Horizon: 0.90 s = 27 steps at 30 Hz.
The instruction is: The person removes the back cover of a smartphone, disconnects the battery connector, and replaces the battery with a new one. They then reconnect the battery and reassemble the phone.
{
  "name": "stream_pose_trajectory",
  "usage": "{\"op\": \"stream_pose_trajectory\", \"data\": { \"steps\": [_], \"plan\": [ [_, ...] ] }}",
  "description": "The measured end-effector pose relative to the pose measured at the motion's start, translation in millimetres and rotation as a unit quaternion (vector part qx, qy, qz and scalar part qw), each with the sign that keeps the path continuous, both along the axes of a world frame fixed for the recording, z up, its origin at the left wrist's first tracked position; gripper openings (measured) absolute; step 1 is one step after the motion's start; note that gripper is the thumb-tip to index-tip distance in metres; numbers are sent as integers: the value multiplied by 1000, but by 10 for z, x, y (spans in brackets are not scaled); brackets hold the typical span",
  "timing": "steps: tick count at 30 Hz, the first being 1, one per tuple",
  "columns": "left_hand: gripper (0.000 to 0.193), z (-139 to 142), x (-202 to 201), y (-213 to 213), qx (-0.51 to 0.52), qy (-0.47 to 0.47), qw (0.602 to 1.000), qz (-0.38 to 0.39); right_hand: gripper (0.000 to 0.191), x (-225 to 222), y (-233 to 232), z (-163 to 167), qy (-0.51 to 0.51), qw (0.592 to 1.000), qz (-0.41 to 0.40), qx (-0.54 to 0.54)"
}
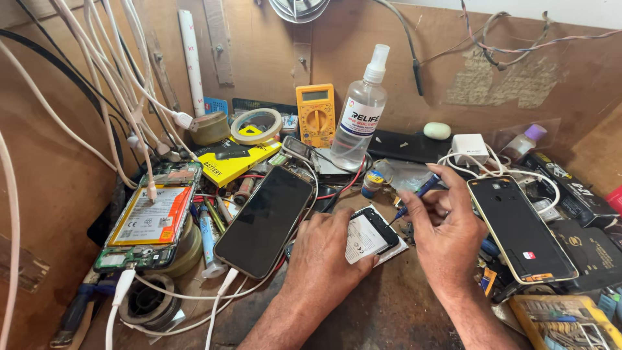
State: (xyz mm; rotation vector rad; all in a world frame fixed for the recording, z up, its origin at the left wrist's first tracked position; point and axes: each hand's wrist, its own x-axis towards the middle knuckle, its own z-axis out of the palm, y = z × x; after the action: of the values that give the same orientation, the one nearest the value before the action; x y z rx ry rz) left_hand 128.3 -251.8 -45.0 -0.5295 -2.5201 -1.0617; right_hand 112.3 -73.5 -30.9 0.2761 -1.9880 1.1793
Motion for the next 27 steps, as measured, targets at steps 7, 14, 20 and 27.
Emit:
{"op": "stream_pose_trajectory", "data": {
  "steps": [7, 14, 20, 27],
  "plan": [
    [69, -4, 2, 8, 0, 10, 1000, 5, 62, -73, 10, -64, -23, 998, 59, -12],
    [67, -76, 3, -12, 6, 35, 999, 2, 60, -42, -28, -14, -30, 992, 122, -26],
    [63, -143, -25, -5, 1, 43, 999, 0, 63, -30, -77, 3, -69, 997, 18, 39],
    [67, -112, -14, -10, 6, 45, 999, 2, 62, -77, -10, -41, -59, 984, 160, -52]
  ]
}}
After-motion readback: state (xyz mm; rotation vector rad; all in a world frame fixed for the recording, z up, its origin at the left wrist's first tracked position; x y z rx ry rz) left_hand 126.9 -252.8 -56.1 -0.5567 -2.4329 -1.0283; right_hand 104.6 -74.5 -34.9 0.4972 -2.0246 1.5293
